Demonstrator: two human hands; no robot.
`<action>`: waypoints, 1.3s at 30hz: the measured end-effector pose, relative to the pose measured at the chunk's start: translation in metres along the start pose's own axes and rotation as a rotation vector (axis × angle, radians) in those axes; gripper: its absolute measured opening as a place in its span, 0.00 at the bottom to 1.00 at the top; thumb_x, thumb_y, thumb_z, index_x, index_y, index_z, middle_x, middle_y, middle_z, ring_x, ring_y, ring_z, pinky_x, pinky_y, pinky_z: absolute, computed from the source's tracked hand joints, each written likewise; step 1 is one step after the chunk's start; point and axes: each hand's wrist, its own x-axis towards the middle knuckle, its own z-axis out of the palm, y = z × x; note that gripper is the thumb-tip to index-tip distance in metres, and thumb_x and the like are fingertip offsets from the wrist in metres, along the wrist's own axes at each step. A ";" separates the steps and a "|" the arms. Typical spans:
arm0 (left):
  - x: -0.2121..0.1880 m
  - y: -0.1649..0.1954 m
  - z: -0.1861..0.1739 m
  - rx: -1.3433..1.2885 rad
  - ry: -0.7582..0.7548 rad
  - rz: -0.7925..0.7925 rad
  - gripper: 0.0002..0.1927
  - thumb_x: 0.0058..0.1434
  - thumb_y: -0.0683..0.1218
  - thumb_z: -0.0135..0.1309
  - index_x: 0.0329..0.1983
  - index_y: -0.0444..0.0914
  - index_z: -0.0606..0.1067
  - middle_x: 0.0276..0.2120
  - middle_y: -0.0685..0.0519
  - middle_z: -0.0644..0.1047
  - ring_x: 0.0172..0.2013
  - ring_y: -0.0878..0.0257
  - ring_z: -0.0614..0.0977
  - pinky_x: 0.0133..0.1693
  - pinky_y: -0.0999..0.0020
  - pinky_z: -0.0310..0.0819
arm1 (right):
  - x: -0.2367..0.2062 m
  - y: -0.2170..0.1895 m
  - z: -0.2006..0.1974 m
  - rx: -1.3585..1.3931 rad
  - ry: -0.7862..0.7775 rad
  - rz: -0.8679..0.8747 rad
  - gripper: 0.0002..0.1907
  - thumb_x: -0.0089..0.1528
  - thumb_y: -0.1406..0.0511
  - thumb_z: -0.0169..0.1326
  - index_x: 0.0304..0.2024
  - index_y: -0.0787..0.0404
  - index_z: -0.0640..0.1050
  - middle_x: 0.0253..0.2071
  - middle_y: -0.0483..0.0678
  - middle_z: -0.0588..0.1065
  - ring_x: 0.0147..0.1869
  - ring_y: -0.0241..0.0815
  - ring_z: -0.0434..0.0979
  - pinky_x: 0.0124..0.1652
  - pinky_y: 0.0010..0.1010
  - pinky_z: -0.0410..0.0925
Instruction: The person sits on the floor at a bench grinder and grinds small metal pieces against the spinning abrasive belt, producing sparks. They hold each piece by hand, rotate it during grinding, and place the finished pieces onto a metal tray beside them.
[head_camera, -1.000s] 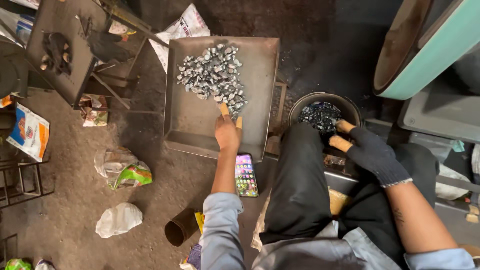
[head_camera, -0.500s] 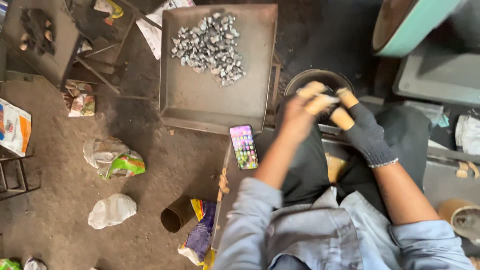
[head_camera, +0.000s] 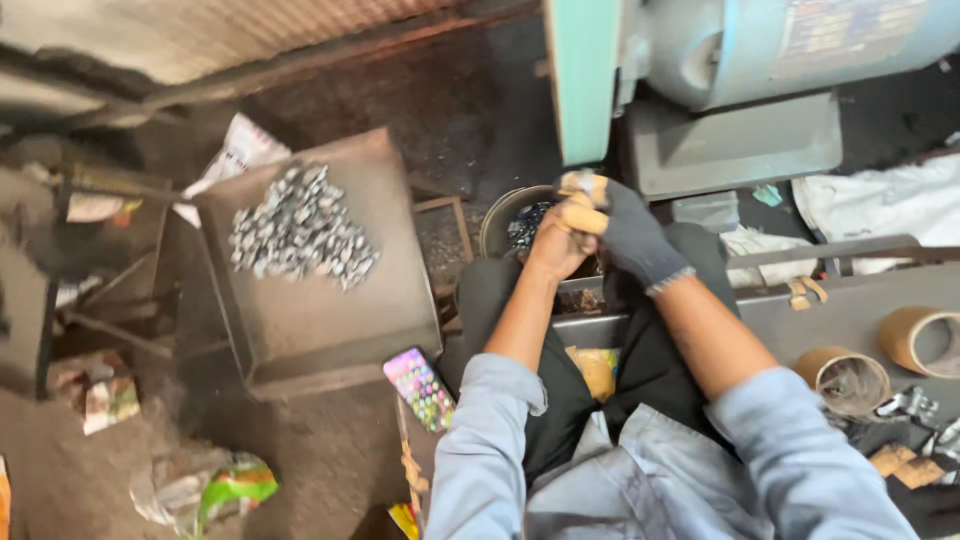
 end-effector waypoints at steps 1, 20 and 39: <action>0.013 0.001 -0.002 -0.094 0.073 0.011 0.12 0.73 0.50 0.53 0.49 0.37 0.76 0.35 0.56 0.78 0.26 0.68 0.74 0.26 0.73 0.67 | 0.018 0.010 0.000 0.026 0.129 0.032 0.19 0.59 0.62 0.62 0.51 0.61 0.77 0.37 0.39 0.77 0.33 0.26 0.73 0.28 0.20 0.65; -0.064 0.027 0.033 1.358 0.218 0.452 0.13 0.65 0.44 0.61 0.51 0.36 0.80 0.32 0.52 0.81 0.29 0.67 0.81 0.34 0.68 0.77 | -0.051 -0.046 0.011 -0.708 0.334 -0.290 0.22 0.60 0.60 0.62 0.53 0.64 0.78 0.49 0.54 0.80 0.52 0.46 0.79 0.52 0.36 0.72; 0.000 0.031 -0.016 0.543 0.394 0.637 0.14 0.65 0.44 0.58 0.52 0.34 0.80 0.42 0.52 0.82 0.37 0.65 0.81 0.38 0.69 0.77 | 0.035 0.024 0.015 0.157 -0.181 -0.083 0.21 0.67 0.64 0.53 0.62 0.61 0.70 0.48 0.42 0.73 0.49 0.28 0.70 0.48 0.24 0.68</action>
